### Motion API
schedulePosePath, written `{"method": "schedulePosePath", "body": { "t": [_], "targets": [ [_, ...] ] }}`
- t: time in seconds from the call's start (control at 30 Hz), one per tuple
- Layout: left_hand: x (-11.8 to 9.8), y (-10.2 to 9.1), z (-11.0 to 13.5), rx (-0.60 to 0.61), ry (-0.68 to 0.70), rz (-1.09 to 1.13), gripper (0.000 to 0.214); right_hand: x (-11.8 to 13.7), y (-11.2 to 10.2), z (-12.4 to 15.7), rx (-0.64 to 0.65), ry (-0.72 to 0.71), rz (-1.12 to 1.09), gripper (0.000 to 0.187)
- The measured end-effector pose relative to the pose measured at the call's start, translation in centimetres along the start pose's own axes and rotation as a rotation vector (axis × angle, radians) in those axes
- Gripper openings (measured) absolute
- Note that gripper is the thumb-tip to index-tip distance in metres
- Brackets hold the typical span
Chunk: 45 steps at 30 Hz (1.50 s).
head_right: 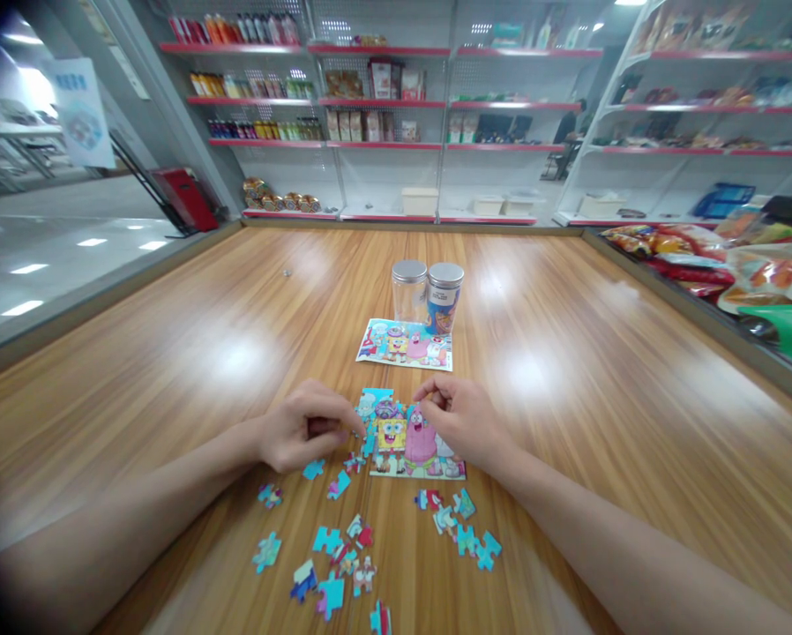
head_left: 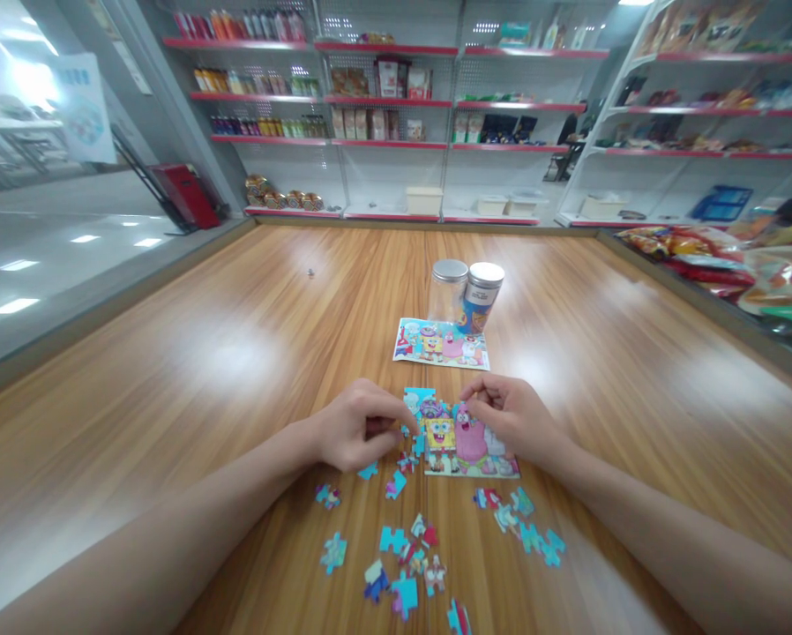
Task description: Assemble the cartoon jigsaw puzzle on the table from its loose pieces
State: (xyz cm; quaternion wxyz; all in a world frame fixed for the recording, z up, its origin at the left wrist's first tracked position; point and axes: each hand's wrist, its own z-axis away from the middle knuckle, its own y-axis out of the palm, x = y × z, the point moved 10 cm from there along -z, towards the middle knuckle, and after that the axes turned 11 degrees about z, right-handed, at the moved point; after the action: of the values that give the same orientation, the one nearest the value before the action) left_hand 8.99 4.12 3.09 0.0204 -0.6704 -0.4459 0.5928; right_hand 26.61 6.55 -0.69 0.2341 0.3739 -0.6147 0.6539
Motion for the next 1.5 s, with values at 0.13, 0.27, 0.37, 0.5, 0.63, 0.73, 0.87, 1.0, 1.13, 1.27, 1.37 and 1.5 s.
{"method": "schedulePosePath", "body": {
  "t": [0.13, 0.27, 0.37, 0.5, 0.63, 0.73, 0.87, 1.0, 1.13, 1.27, 1.37, 1.5],
  "targets": [
    [0.3, 0.2, 0.0, 0.042, -0.024, -0.066, 0.008, 0.0, 0.0, 0.0, 0.003, 0.004, 0.000, 0.011],
    [0.1, 1.3, 0.0, 0.137, -0.016, -0.146, 0.011, 0.0, 0.0, 0.0, 0.002, -0.005, 0.006, 0.010],
    [0.0, 1.7, 0.0, 0.160, 0.012, -0.169, 0.015, -0.1, 0.1, -0.1, -0.003, -0.014, 0.011, 0.010],
    [0.1, 1.7, 0.0, 0.167, 0.032, -0.159, 0.015, -0.1, 0.1, -0.1, 0.001, -0.023, 0.012, 0.010],
    [0.4, 1.0, -0.1, 0.139, 0.016, -0.076, 0.018, 0.1, 0.0, 0.0, 0.005, -0.013, 0.016, 0.011],
    [0.9, 0.4, -0.2, 0.107, -0.028, 0.000, 0.025, 0.2, 0.0, 0.0, 0.009, -0.013, 0.017, 0.011],
    [1.2, 0.6, -0.1, 0.159, -0.062, -0.113, 0.029, 0.2, 0.0, 0.0, 0.011, -0.011, 0.027, 0.011],
    [1.5, 0.4, 0.0, 0.199, -0.080, -0.166, 0.034, 0.1, 0.0, 0.0, 0.010, -0.011, 0.037, 0.011],
    [2.4, -0.5, 0.2, 0.200, -0.112, -0.175, 0.034, 0.2, 0.0, 0.0, 0.008, -0.016, 0.031, 0.011],
    [3.1, -1.6, 0.5, 0.145, -0.105, -0.137, 0.027, 0.2, 0.0, 0.0, 0.007, -0.012, 0.030, 0.011],
    [3.6, -2.8, 0.7, 0.024, -0.114, -0.077, 0.019, 0.2, 0.0, 0.0, 0.008, -0.011, 0.029, 0.011],
    [3.6, -3.6, 0.8, -0.052, -0.119, -0.060, 0.012, 0.1, 0.0, 0.0, 0.004, -0.014, 0.025, 0.011]
  ]
}}
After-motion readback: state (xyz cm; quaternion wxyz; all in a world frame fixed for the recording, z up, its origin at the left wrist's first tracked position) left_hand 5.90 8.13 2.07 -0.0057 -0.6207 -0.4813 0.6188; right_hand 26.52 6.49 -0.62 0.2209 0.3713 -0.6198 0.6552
